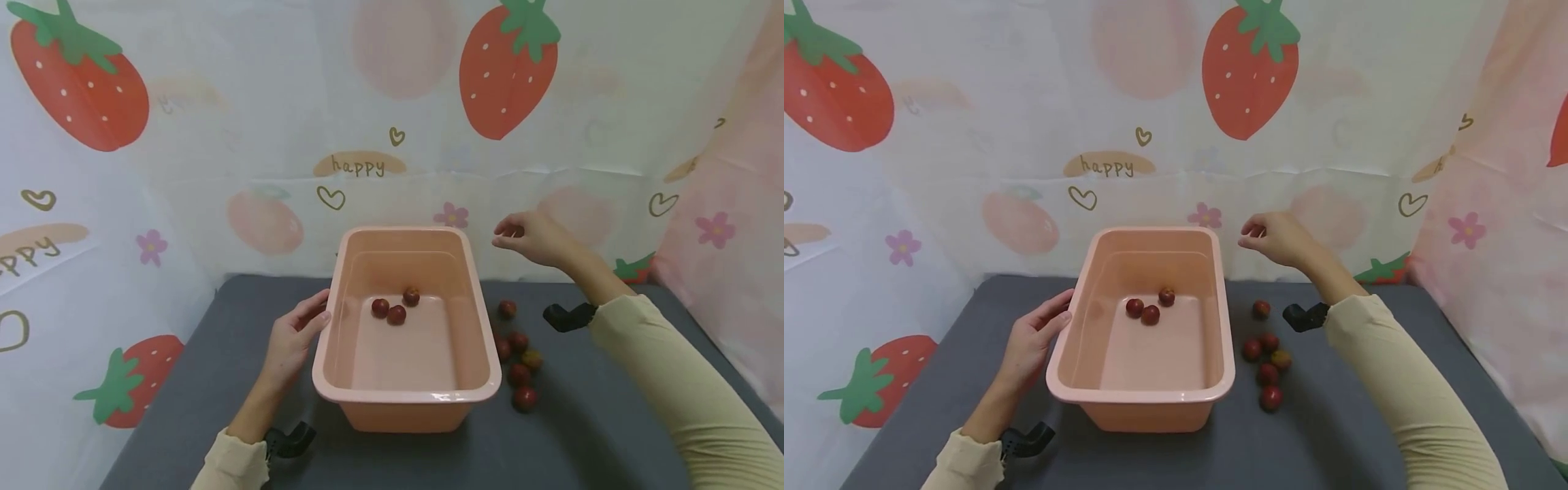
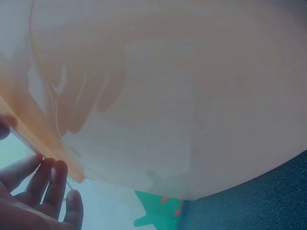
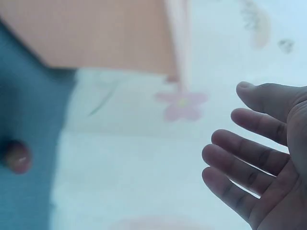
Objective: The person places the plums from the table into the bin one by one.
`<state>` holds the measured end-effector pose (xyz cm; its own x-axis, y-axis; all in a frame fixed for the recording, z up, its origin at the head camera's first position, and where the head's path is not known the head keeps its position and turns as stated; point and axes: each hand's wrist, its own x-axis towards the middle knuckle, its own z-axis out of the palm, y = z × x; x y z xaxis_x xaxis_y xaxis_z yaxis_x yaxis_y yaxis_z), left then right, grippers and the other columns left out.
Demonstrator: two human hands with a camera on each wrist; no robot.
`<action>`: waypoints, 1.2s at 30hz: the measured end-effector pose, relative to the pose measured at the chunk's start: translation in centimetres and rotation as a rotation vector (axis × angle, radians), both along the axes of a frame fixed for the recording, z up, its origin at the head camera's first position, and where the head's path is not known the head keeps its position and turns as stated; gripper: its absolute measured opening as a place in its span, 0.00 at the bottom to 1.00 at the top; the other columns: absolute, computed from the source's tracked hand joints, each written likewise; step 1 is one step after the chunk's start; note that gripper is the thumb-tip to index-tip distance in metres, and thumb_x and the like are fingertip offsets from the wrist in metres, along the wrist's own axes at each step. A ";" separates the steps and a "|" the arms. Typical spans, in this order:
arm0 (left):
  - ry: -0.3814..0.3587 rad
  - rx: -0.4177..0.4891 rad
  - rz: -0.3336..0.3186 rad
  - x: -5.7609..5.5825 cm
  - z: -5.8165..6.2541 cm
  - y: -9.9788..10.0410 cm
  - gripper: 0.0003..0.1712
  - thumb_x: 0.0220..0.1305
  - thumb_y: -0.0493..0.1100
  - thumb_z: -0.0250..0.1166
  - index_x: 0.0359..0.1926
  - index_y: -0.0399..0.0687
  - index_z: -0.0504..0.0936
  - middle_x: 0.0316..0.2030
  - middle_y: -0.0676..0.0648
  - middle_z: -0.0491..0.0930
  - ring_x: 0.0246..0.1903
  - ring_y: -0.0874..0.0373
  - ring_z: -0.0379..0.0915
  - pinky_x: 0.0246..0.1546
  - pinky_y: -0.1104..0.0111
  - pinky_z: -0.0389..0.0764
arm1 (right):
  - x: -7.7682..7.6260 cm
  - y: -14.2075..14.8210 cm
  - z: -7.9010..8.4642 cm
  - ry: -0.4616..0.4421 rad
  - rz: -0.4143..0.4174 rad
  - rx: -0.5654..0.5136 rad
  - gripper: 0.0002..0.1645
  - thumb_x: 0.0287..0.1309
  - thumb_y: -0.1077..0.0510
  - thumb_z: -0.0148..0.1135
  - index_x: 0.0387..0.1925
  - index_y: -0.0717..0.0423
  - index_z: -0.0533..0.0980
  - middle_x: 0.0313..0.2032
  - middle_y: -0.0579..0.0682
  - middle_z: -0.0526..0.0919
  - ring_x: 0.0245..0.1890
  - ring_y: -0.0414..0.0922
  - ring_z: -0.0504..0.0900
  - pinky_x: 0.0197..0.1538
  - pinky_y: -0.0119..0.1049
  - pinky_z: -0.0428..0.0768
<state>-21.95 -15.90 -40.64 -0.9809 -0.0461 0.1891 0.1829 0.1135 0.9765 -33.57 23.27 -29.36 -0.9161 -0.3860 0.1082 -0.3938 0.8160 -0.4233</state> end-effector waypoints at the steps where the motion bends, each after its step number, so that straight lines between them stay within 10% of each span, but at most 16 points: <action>1: -0.002 -0.002 -0.003 0.0 0.1 -0.1 0.26 0.67 0.39 0.62 0.65 0.40 0.73 0.59 0.34 0.76 0.48 0.73 0.77 0.47 0.80 0.79 | -0.2 0.4 -0.6 -0.015 -0.005 0.003 0.20 0.65 0.51 0.61 0.49 0.62 0.78 0.44 0.61 0.84 0.43 0.54 0.81 0.47 0.50 0.80; 21: -0.002 -0.005 -0.010 -0.2 -0.2 -0.4 0.25 0.67 0.39 0.62 0.65 0.41 0.73 0.58 0.34 0.77 0.48 0.72 0.76 0.47 0.80 0.78 | -2.1 3.9 -13.7 -0.245 -0.088 -0.037 0.21 0.59 0.54 0.64 0.43 0.71 0.78 0.37 0.63 0.85 0.38 0.54 0.83 0.39 0.44 0.81; 36: 0.020 -0.004 -0.007 -0.2 -0.2 -0.2 0.25 0.67 0.38 0.61 0.65 0.39 0.73 0.59 0.34 0.76 0.49 0.72 0.76 0.48 0.81 0.78 | -2.0 2.9 -15.7 -0.187 -0.098 0.001 0.16 0.56 0.55 0.68 0.39 0.65 0.81 0.38 0.63 0.86 0.39 0.54 0.83 0.43 0.47 0.81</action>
